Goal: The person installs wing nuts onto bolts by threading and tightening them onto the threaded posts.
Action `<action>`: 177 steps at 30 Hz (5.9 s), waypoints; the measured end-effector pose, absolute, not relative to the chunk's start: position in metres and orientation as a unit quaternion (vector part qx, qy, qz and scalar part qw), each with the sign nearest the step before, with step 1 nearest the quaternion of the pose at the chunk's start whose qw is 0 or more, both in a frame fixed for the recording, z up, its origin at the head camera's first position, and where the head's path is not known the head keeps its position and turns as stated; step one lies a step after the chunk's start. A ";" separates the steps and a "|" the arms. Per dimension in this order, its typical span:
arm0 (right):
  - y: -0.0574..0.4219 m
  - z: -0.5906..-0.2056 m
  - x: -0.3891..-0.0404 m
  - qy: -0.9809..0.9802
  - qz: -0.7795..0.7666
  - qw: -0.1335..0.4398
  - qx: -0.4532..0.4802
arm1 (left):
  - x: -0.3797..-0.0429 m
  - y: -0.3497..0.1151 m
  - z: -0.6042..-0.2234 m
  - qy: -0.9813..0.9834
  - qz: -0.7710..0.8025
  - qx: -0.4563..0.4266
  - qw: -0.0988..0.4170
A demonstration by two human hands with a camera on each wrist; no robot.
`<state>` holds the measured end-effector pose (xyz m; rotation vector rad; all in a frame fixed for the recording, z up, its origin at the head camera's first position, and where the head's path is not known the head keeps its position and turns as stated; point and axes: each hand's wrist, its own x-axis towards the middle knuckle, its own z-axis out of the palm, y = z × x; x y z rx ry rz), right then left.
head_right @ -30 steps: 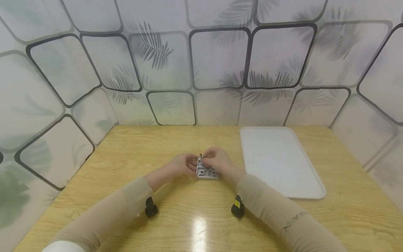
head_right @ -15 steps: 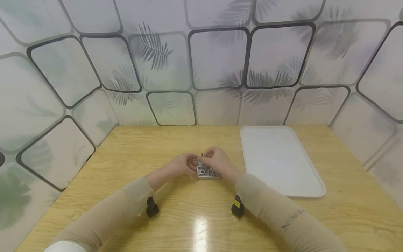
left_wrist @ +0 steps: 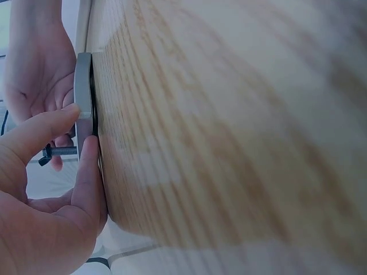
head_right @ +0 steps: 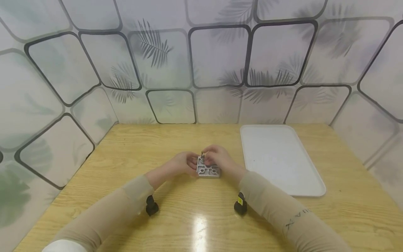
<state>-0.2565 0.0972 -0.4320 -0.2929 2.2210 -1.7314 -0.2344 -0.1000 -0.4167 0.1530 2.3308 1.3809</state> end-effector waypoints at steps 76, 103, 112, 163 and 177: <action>0.093 -0.427 -0.255 0.745 -0.636 0.182 -0.088 | -0.235 -0.101 -0.417 0.850 0.480 0.065 0.209; 0.094 -0.430 -0.249 0.797 -0.572 0.153 -0.120 | -0.233 -0.102 -0.416 0.848 0.481 0.059 0.216; 0.094 -0.431 -0.251 0.818 -0.551 0.137 -0.094 | -0.235 -0.102 -0.414 0.845 0.484 0.058 0.221; 0.099 -0.433 -0.256 0.773 -0.598 0.160 -0.139 | -0.236 -0.102 -0.417 0.844 0.486 0.065 0.219; 0.097 -0.433 -0.254 0.812 -0.550 0.147 -0.128 | -0.235 -0.103 -0.416 0.842 0.486 0.065 0.224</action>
